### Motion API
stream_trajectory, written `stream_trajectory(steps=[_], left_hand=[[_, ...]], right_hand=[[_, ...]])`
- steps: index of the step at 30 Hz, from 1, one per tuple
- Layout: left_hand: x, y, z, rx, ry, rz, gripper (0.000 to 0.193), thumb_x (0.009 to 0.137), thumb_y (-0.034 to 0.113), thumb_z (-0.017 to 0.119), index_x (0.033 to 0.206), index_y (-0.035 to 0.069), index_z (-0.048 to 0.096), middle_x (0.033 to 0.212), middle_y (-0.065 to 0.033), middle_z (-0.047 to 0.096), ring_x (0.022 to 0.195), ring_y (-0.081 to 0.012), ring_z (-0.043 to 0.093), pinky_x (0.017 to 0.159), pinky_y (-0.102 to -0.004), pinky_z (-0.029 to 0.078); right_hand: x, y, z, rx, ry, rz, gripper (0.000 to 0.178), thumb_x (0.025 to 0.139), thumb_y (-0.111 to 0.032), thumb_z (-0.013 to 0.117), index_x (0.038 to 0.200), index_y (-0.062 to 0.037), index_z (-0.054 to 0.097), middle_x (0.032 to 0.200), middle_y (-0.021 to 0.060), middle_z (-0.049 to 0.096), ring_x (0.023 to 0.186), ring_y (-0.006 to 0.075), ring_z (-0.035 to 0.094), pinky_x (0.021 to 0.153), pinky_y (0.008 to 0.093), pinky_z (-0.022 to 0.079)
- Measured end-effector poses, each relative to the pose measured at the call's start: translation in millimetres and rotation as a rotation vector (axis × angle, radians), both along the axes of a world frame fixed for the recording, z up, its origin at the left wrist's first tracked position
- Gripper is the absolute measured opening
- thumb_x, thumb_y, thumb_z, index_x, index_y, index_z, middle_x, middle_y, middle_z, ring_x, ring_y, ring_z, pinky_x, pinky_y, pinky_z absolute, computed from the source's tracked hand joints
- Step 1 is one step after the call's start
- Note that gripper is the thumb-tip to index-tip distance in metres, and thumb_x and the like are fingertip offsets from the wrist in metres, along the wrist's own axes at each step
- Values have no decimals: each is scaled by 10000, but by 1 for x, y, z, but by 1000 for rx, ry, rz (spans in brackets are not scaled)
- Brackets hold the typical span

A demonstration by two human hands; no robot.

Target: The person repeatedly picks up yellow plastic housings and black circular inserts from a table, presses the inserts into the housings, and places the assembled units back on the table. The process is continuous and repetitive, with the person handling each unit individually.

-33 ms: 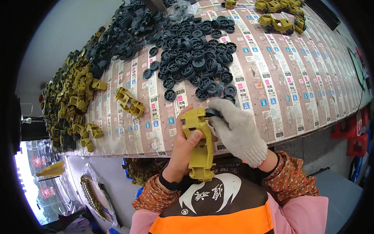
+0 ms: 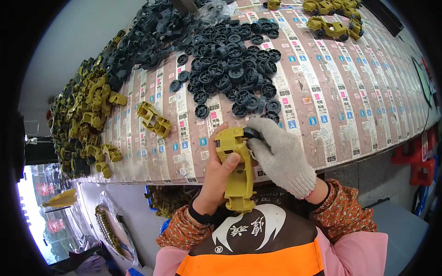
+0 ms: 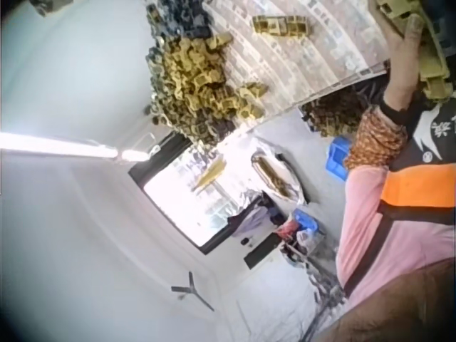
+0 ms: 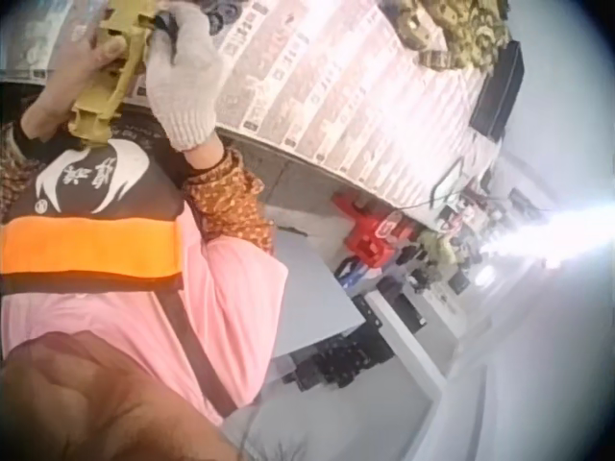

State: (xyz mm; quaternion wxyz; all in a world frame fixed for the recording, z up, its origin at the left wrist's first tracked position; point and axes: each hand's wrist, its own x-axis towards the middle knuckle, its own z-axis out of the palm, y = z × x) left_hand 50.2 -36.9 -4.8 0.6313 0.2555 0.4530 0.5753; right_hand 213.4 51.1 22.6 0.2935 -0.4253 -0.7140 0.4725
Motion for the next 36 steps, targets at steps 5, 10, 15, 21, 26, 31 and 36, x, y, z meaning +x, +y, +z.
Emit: stream_trajectory(steps=[5, 10, 15, 21, 26, 31, 36], left_hand=[[0, -1, -7, 67, 156, -9, 776, 1038, 204, 701, 1619, 195, 188, 1357, -92, 540, 1197, -193, 581, 1048, -357, 499], [3, -3, -12, 112, 254, -59, 807, 1030, 221, 715, 1611, 170, 157, 1367, -115, 522, 1220, -199, 559, 1071, -368, 468], [2, -1, -22, 183, 349, -187, 824, 1011, 174, 731, 1605, 160, 160, 1382, -104, 502, 1239, -187, 543, 1080, -357, 457], [-3, 8, -20, 168, 314, -258, 839, 993, 161, 753, 1607, 164, 181, 1387, -104, 513, 1221, -199, 567, 1070, -364, 480], [-7, 7, -18, 89, 180, -21, 872, 979, 140, 764, 1628, 202, 185, 1404, -104, 521, 1231, -213, 577, 1053, -391, 509], [-23, 3, -18, -17, 40, 62, 871, 978, 112, 753, 1636, 230, 196, 1405, -90, 517, 1214, -217, 578, 1041, -391, 517], [-27, 0, -19, -62, -53, 76, 843, 978, 90, 741, 1632, 231, 228, 1405, -82, 515, 1232, -217, 563, 1051, -391, 512]], right_hand=[[3, -6, -17, -70, 130, -8, 365, 948, -31, 669, 1307, 15, 622, 1020, 192, 716, 843, 273, 742, 751, 339, 580], [8, -9, -6, 100, 4, 24, 365, 932, -10, 645, 1294, 31, 625, 1016, 219, 710, 869, 345, 732, 765, 385, 571], [18, -15, -13, 256, -94, 78, 394, 914, 51, 608, 1307, 33, 623, 1036, 221, 708, 933, 315, 739, 806, 394, 573], [27, 11, -2, -23, -113, 144, 357, 885, 28, 601, 1232, -17, 670, 949, 202, 714, 866, 343, 728, 761, 416, 563], [38, 61, -8, 432, -295, -52, 288, 889, -77, 691, 1177, -69, 707, 882, 156, 704, 806, 342, 717, 740, 411, 563], [24, 57, -6, 497, -432, 3, 293, 922, -84, 672, 1215, -68, 674, 983, 175, 651, 893, 393, 676, 767, 470, 542], [25, 73, -11, 466, -403, -106, 289, 934, -108, 663, 1220, -70, 670, 995, 189, 639, 928, 405, 668, 812, 495, 539]])
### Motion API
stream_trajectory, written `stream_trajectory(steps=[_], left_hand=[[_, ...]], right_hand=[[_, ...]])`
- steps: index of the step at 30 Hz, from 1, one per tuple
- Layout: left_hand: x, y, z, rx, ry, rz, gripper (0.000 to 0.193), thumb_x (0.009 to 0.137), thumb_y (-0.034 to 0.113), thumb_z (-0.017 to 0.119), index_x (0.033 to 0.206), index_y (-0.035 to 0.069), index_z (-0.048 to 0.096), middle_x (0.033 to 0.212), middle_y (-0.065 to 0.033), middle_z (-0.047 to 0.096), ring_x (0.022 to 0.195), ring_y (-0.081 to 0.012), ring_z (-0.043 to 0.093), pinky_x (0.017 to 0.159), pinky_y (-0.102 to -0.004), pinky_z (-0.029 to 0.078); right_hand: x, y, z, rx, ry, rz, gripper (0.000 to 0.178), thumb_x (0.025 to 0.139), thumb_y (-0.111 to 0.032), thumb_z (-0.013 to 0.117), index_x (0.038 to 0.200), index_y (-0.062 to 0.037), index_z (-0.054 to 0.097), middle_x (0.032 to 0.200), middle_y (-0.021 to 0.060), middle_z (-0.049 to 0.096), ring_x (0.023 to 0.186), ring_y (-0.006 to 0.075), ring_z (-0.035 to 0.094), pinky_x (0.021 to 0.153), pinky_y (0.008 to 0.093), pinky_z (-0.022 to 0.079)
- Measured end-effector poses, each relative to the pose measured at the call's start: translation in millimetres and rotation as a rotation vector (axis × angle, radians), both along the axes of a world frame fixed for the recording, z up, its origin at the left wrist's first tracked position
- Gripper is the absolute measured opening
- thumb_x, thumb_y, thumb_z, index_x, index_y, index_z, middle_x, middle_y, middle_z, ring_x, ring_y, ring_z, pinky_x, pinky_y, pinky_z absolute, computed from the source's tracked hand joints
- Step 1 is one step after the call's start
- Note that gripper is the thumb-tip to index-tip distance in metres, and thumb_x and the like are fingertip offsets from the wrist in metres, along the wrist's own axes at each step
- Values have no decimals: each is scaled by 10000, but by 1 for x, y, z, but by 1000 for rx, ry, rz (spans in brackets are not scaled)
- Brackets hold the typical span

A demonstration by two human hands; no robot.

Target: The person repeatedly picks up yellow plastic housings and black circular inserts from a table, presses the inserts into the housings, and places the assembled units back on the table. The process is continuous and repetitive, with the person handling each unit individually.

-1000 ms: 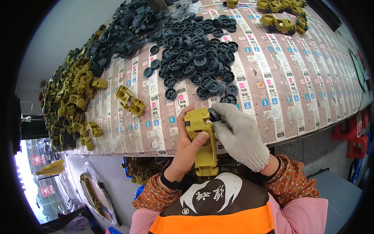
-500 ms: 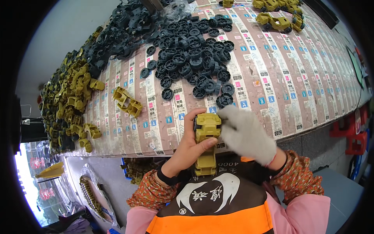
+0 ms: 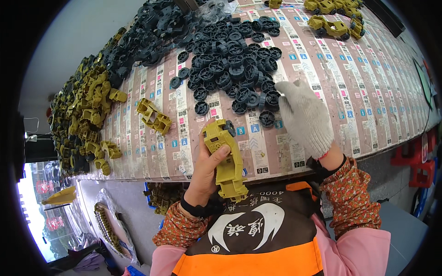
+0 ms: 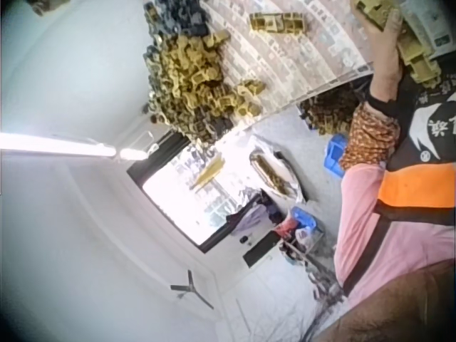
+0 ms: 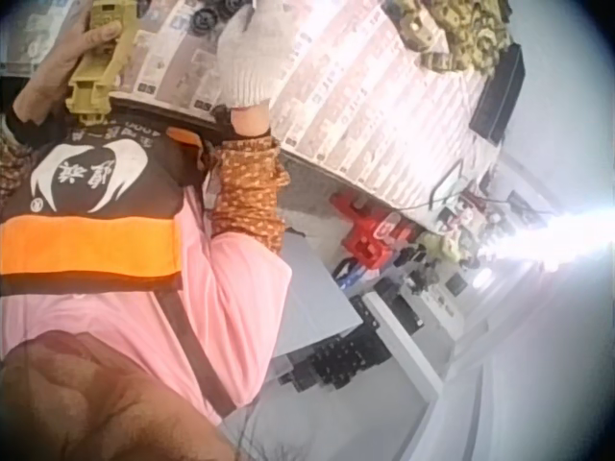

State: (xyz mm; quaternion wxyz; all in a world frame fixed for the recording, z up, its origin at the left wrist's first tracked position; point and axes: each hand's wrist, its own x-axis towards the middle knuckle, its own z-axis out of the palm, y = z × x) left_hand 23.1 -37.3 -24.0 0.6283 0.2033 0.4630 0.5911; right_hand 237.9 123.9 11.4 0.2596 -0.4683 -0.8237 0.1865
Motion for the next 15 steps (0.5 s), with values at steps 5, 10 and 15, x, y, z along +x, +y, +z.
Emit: stream_trajectory(steps=[5, 10, 15], left_hand=[[3, 3, 2, 10, -45, 37, 852, 982, 84, 730, 1645, 238, 218, 1434, -90, 502, 1268, -228, 552, 1072, -405, 503], [4, 5, 0, 34, -109, 60, 862, 989, 82, 725, 1656, 247, 206, 1437, -86, 501, 1267, -227, 557, 1071, -414, 514], [8, 7, 8, 36, -113, 200, 816, 1004, 105, 718, 1648, 228, 232, 1364, -69, 538, 1169, -201, 618, 968, -392, 588]], right_hand=[[-6, 11, 1, -57, -102, 95, 283, 904, -104, 706, 1177, -49, 653, 990, 184, 631, 953, 392, 662, 820, 489, 539], [-8, 15, 1, 7, -135, 78, 260, 866, -72, 741, 1096, -34, 628, 973, 161, 626, 936, 378, 661, 813, 470, 543], [-6, -19, 16, -247, 180, 146, 228, 891, -52, 721, 1089, -44, 607, 978, 163, 675, 899, 382, 704, 787, 425, 562]])
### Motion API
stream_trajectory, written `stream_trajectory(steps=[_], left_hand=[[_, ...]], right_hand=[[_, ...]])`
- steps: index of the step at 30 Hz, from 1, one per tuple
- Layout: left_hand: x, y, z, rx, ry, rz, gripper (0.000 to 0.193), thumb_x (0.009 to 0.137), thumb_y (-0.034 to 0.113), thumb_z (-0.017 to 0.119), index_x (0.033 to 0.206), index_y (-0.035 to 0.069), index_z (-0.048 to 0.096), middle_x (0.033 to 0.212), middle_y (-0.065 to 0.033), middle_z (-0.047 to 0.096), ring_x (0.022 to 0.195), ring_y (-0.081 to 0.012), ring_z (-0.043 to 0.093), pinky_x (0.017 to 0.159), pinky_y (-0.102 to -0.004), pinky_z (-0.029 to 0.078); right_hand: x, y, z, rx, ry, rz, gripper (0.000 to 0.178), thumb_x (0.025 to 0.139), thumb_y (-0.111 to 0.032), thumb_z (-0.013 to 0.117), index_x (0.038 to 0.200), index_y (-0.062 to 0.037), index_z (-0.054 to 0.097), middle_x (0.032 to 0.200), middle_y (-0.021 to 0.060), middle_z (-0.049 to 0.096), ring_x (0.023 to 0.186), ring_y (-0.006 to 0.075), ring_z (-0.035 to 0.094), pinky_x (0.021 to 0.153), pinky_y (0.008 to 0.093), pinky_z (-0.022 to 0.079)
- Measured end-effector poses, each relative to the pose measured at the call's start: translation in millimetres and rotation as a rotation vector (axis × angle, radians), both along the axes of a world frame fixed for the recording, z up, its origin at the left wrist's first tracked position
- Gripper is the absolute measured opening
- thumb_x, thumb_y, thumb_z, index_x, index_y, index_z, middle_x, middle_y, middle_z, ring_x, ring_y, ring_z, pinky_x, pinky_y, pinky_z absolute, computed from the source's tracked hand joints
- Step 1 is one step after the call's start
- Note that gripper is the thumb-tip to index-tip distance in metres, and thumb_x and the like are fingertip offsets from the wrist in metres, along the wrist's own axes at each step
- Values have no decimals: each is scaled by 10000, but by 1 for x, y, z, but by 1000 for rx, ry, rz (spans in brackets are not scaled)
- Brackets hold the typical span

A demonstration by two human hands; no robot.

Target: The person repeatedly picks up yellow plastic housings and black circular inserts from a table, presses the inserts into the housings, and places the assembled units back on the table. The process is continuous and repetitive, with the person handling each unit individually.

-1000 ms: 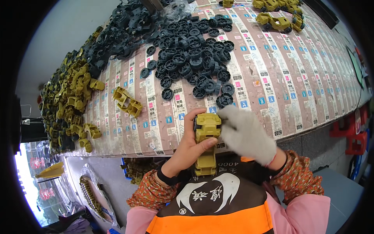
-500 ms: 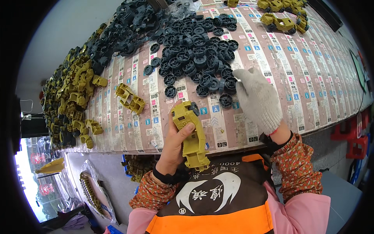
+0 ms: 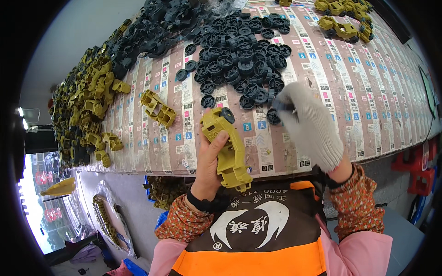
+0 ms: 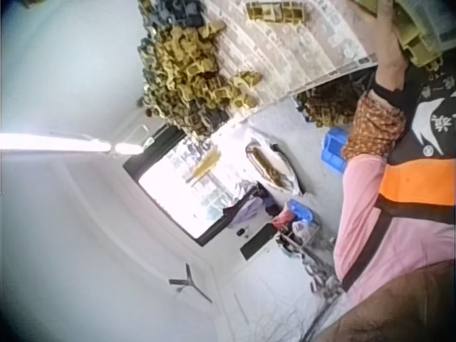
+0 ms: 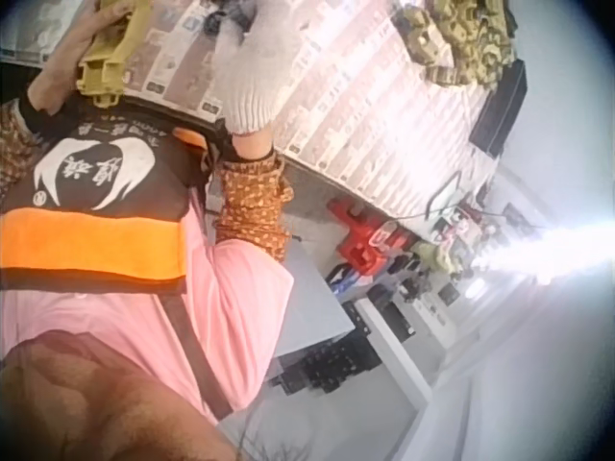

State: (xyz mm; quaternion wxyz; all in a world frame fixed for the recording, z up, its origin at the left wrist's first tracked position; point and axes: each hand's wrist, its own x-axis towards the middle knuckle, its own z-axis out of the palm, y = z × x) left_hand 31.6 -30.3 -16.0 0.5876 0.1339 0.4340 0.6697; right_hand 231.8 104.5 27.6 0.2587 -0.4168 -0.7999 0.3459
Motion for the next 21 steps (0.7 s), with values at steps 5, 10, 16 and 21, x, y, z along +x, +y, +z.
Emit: stream_trajectory(steps=[5, 10, 16, 21], left_hand=[[4, 6, -1, 53, 42, 104, 832, 1005, 100, 727, 1649, 239, 219, 1333, -57, 547, 1117, -189, 629, 953, -386, 594], [10, 10, 5, 101, 133, 183, 835, 994, 88, 744, 1645, 210, 234, 1320, -51, 550, 1132, -172, 609, 967, -361, 573], [13, 9, 2, 155, 280, 240, 870, 970, 31, 757, 1645, 189, 231, 1356, -50, 536, 1169, -172, 591, 1025, -346, 527], [19, 10, 0, 222, 426, 271, 934, 920, -56, 763, 1646, 157, 214, 1430, -74, 496, 1213, -191, 585, 1037, -347, 519]], right_hand=[[-8, -54, 0, -65, 117, 184, 287, 920, -57, 710, 1197, -45, 631, 1001, 188, 726, 902, 400, 727, 770, 453, 566], [-9, -75, -2, -111, 98, 199, 353, 933, -48, 694, 1277, -43, 615, 989, 204, 723, 877, 419, 726, 738, 457, 566], [-6, -86, -1, -150, 106, 180, 381, 920, -6, 647, 1298, -29, 603, 940, 227, 718, 830, 434, 724, 700, 471, 562], [-3, -89, -3, -245, 89, 208, 436, 884, -3, 640, 1318, -14, 597, 881, 242, 705, 795, 442, 721, 677, 470, 563]])
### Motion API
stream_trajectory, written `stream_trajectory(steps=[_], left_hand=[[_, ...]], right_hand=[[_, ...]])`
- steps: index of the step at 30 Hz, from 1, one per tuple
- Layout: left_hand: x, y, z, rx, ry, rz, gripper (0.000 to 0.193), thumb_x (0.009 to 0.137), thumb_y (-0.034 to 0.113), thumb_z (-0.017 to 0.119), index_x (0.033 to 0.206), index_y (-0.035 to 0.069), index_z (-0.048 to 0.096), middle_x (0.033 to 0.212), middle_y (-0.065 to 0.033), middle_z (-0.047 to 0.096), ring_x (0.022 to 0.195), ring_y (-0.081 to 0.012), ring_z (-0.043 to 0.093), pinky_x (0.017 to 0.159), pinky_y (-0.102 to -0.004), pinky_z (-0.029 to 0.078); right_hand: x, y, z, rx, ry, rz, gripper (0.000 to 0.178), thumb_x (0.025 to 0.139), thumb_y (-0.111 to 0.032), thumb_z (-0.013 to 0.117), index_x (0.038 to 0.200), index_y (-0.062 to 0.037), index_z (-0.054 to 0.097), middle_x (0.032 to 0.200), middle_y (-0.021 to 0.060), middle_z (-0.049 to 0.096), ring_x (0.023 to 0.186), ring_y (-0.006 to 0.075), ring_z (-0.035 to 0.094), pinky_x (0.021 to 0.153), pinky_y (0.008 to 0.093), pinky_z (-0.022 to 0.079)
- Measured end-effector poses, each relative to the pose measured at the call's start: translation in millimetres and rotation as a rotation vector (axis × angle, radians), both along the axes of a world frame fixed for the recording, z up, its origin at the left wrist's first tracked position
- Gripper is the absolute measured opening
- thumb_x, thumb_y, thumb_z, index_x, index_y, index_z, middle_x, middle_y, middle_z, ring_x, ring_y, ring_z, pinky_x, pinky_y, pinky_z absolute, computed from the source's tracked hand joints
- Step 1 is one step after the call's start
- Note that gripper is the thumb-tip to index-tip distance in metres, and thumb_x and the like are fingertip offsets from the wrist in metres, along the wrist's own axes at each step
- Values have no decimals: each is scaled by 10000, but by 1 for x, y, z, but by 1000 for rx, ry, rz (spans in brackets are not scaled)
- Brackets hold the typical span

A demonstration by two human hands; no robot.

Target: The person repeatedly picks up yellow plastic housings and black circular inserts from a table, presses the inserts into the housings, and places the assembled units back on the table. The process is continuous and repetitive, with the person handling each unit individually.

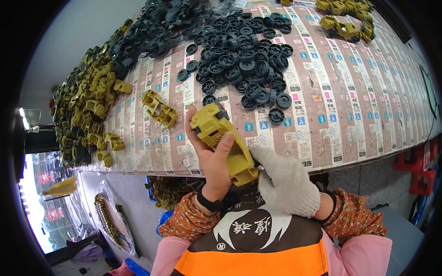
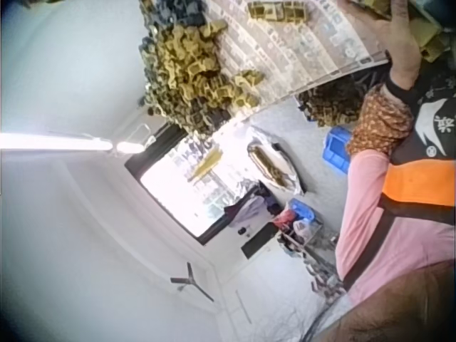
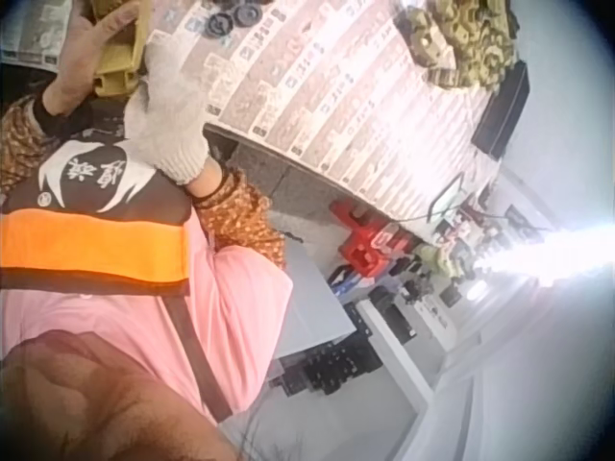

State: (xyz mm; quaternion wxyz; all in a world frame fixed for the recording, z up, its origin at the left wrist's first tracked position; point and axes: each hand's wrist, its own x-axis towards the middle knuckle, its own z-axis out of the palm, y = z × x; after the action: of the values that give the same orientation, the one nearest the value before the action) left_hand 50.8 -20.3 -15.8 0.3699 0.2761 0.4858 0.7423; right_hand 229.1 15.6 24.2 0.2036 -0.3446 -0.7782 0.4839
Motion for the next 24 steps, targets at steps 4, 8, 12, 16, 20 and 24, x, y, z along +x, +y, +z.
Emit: stream_trajectory(steps=[4, 8, 12, 16, 20, 24], left_hand=[[11, 4, 10, 131, 42, -19, 987, 870, -136, 753, 1641, 141, 204, 1471, -89, 458, 1262, -209, 574, 1049, -351, 518], [29, 16, 7, 232, 63, 53, 1015, 907, -11, 795, 1661, 141, 132, 1491, -103, 455, 1316, -230, 541, 1086, -371, 486], [-2, 41, 27, 124, -94, -305, 912, 964, 173, 784, 1645, 122, 178, 1583, -137, 363, 1403, -262, 446, 1180, -412, 381], [-95, 50, 28, -213, 762, 190, 837, 909, 54, 786, 1605, 101, 323, 1459, -157, 462, 1296, -230, 496, 1073, -375, 461], [-202, 54, -9, -603, 1134, 669, 953, 782, 219, 900, 1558, 112, 358, 1445, -239, 488, 1361, -402, 457, 1150, -499, 367], [-224, 58, -37, -921, 1065, 616, 1097, 711, 291, 941, 1587, 179, 290, 1478, -301, 422, 1384, -481, 414, 1179, -560, 323]], right_hand=[[0, 0, 20, -134, -92, -10, 524, 849, -107, 730, 1339, 0, 578, 889, 250, 706, 826, 439, 735, 705, 481, 571], [-10, 16, 22, 214, -84, 56, 704, 796, -266, 846, 1370, 6, 543, 979, 254, 719, 909, 430, 746, 776, 497, 579], [-16, 57, 14, 92, -88, -119, 647, 828, -291, 838, 1318, 39, 572, 970, 190, 727, 800, 310, 748, 704, 408, 593], [10, 137, 36, -334, 63, -366, 441, 949, -389, 701, 1191, -24, 647, 758, 26, 635, 516, 54, 551, 434, 214, 381], [42, 247, 30, -297, 129, -494, 452, 997, -486, 666, 1111, -49, 670, 738, 1, 606, 502, 67, 547, 440, 222, 381], [66, 320, 28, -192, 489, -714, 500, 999, -399, 678, 1262, 24, 641, 1052, 104, 690, 799, 183, 702, 645, 288, 570]])
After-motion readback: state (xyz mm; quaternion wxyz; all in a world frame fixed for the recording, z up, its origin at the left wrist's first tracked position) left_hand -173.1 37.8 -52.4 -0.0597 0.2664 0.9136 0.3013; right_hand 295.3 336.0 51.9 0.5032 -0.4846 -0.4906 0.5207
